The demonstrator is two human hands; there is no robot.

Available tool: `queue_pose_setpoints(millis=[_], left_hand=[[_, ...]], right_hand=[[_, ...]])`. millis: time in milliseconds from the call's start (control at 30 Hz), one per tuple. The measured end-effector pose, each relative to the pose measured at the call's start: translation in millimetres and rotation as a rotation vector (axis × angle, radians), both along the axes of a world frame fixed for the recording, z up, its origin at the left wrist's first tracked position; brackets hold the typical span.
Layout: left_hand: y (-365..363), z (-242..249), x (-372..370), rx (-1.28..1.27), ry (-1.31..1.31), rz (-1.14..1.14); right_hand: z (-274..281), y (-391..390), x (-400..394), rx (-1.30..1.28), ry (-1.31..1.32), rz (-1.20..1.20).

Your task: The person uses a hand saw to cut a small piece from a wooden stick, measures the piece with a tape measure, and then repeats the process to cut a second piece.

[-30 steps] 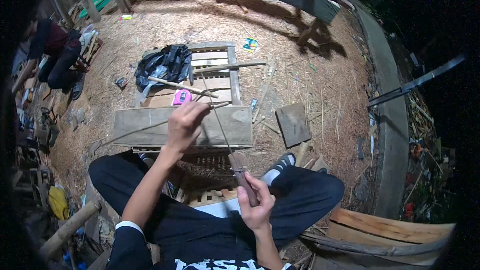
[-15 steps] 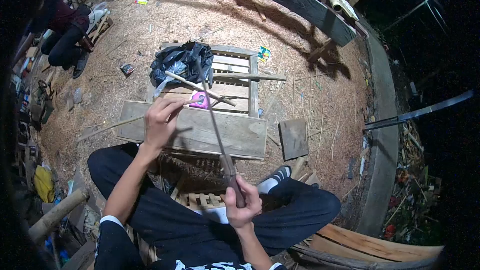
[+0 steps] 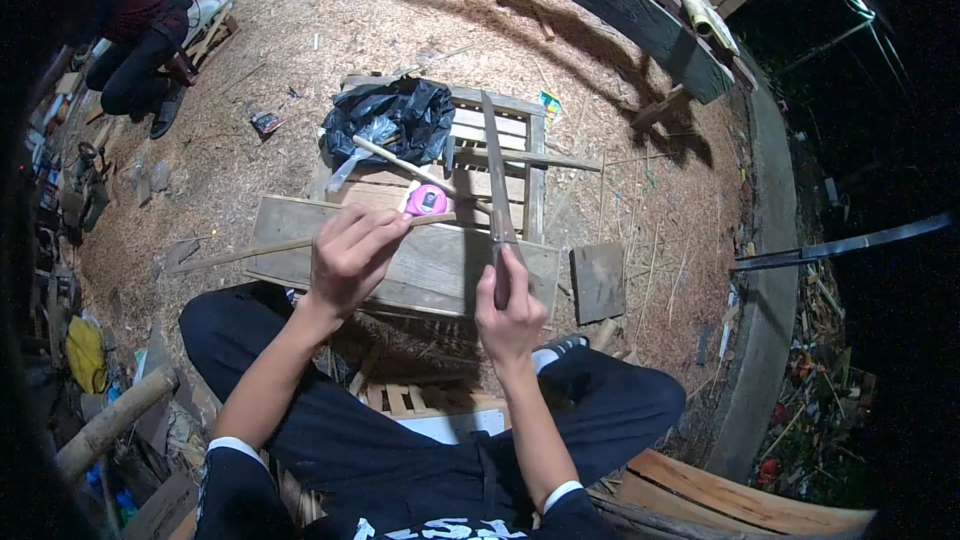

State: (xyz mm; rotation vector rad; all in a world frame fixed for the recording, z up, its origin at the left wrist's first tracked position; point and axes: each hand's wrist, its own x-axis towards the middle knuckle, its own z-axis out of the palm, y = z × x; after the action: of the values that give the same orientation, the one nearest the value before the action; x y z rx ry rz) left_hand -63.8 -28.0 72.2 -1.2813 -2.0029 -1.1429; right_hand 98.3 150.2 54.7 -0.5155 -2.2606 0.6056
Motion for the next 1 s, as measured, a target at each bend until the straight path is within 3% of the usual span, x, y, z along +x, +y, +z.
queue_pose_setpoints(millis=[200, 333, 367, 533, 633, 767, 1000], left_hand=[[3.0, 4.9, 9.3, -0.011, 0.104, -0.002], [3.2, 5.2, 14.7, -0.014, 0.108, -0.032], [4.2, 4.7, 16.4, -0.016, 0.11, -0.045], [14.5, 0.0, 24.3, -0.04, 0.106, -0.107], [24.0, -8.1, 28.0, -0.117, 0.01, -0.144], [35.4, -15.4, 33.9, -0.21, -0.09, -0.211], [45.4, -4.5, 46.7, -0.174, -0.211, -0.279]], right_hand=[[-13.9, 17.2, -11.2, 0.231, -0.282, 0.148], [-17.5, 28.2, -7.7, 0.338, -0.223, 0.328], [-14.6, 30.8, -2.8, 0.317, -0.321, 0.327], [11.8, 52.1, 5.4, 0.356, -0.203, 0.326], [21.8, 57.2, 4.7, 0.3, 0.062, 0.417], [37.1, 47.3, 2.0, 0.341, 0.028, 0.501], [13.9, 53.3, 7.0, 0.385, -0.092, 0.448]])
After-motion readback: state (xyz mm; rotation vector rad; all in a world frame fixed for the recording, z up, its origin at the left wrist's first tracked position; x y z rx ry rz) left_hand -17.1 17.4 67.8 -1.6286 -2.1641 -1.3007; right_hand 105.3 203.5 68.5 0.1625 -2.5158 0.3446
